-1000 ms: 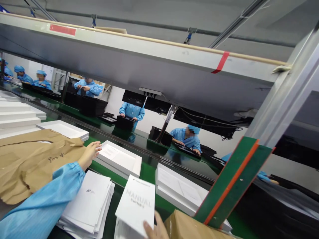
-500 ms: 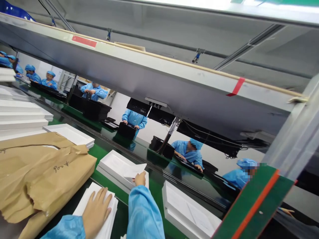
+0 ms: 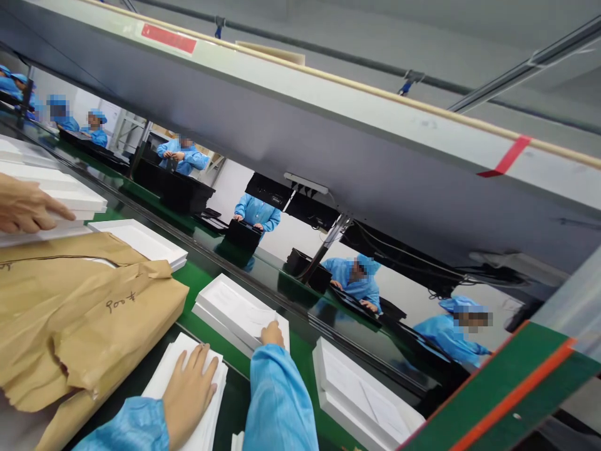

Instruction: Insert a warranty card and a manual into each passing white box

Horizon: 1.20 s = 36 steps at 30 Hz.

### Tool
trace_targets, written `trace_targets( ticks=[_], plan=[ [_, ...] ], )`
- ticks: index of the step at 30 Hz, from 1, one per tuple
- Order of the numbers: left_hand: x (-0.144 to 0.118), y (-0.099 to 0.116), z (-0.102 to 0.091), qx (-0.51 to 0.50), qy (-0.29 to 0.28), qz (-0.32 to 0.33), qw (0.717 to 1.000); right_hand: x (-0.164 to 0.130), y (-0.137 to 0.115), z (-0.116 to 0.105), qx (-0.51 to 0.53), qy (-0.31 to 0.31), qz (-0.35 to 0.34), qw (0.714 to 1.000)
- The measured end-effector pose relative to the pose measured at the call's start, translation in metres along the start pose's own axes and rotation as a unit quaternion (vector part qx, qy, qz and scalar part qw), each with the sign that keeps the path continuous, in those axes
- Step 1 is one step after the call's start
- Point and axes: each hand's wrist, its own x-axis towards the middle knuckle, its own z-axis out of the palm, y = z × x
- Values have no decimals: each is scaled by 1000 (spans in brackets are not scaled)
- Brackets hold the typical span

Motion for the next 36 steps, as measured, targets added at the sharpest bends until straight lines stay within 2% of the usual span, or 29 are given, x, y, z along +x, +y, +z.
trace_targets(
  ticks=[4,9,12,16,18,21,23,25,28,31,33,36],
  plan=[
    [0,0,-2,8,9,3,1000,-7,-7,-2,-150,-44,38,987],
    [-2,1,-4,15,6,5,1000,-10,-19,9,-260,-148,68,952],
    [-2,-1,-5,19,18,7,1000,-13,-23,0,-295,-190,73,934],
    [0,-4,-12,26,3,16,1000,-31,-39,-22,-320,-196,24,927],
    [-1,0,-16,39,-14,30,999,-50,-53,-32,-323,-192,-17,926],
    [-16,17,-21,71,-30,21,997,-89,-75,-48,-313,-201,-83,925],
    [-32,34,-22,86,-63,8,994,-120,-84,-60,-299,-212,-119,923],
    [-48,47,-23,90,-110,22,990,-150,-85,-70,-279,-223,-155,921],
    [-60,53,-32,90,-149,56,983,-185,-74,-83,-242,-250,-156,924],
    [-58,45,-50,105,-164,25,980,-208,-56,-88,-188,-274,-146,932],
    [-54,37,-62,109,-185,-3,977,-218,-45,-88,-153,-272,-147,939],
    [-49,29,-74,96,-219,10,971,-228,-31,-87,-111,-249,-147,951]
  ],
)
